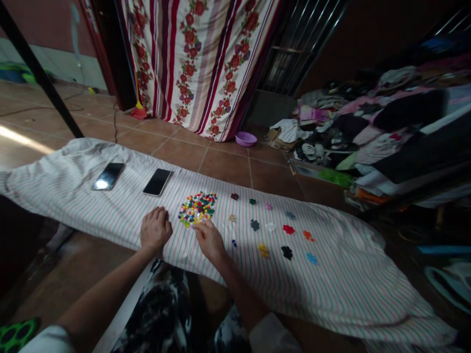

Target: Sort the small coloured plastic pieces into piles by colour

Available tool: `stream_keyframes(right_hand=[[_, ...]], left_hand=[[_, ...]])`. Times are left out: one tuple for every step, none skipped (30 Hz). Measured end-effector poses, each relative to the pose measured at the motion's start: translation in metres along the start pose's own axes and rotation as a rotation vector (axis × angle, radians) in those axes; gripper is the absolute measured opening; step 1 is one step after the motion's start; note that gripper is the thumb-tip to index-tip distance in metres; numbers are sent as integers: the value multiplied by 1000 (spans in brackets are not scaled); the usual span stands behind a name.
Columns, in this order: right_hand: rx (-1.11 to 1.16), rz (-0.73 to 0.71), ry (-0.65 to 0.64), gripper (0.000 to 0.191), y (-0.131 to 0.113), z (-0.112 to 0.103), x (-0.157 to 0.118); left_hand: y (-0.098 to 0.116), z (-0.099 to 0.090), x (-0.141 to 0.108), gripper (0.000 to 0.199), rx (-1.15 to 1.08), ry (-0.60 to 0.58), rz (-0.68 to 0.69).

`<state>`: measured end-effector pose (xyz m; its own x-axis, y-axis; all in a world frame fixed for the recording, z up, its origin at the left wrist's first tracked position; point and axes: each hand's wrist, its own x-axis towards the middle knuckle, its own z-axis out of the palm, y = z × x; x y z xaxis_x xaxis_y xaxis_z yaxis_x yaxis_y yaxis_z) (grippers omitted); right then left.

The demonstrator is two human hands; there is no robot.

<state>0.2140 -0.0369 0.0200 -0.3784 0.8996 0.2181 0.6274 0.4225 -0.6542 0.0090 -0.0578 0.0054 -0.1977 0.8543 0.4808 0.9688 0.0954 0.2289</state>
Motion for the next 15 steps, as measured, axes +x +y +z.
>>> stream_keyframes(right_hand=[[-7, -10, -12, 29, -2, 3, -1], [-16, -22, -22, 30, -3, 5, -1], [-30, -33, -30, 30, -4, 7, -1], [-49, -39, -33, 31, -5, 8, -1], [-74, -37, -32, 32, -6, 8, 1], [-101, -27, -25, 32, -6, 9, 2], [-127, -7, -15, 33, -7, 9, 4], [-151, 16, -4, 33, -7, 10, 6], [-172, 42, 7, 33, -8, 10, 8], [-192, 69, 17, 34, -8, 11, 10], [-210, 95, 28, 34, -8, 12, 11], [-225, 116, 38, 34, -9, 14, 13], [-237, 130, 47, 34, -9, 14, 15], [-246, 137, 55, 34, -9, 15, 16], [-255, 143, 62, 34, -9, 15, 18]], left_hand=[[0, 1, 0, 29, -2, 0, 1], [-1, 1, 0, 29, -4, 1, -1], [-1, 2, -1, 29, -7, -1, -3], [-1, 2, -1, 28, -9, -1, -6], [-1, 2, -1, 28, -12, -2, -6], [0, 2, -1, 28, -13, -2, -7], [0, 2, -1, 28, -15, -1, -8], [0, 2, -1, 28, -17, 0, -10], [0, 2, 0, 28, -20, 2, -13], [0, 2, 0, 28, -23, 5, -16], [0, 2, 0, 28, -27, 6, -18], [0, 2, 0, 29, -32, 6, -20], [-1, 2, 0, 29, -36, 5, -21], [-1, 2, 0, 29, -41, 2, -22], [-1, 2, 0, 29, -44, -1, -24]])
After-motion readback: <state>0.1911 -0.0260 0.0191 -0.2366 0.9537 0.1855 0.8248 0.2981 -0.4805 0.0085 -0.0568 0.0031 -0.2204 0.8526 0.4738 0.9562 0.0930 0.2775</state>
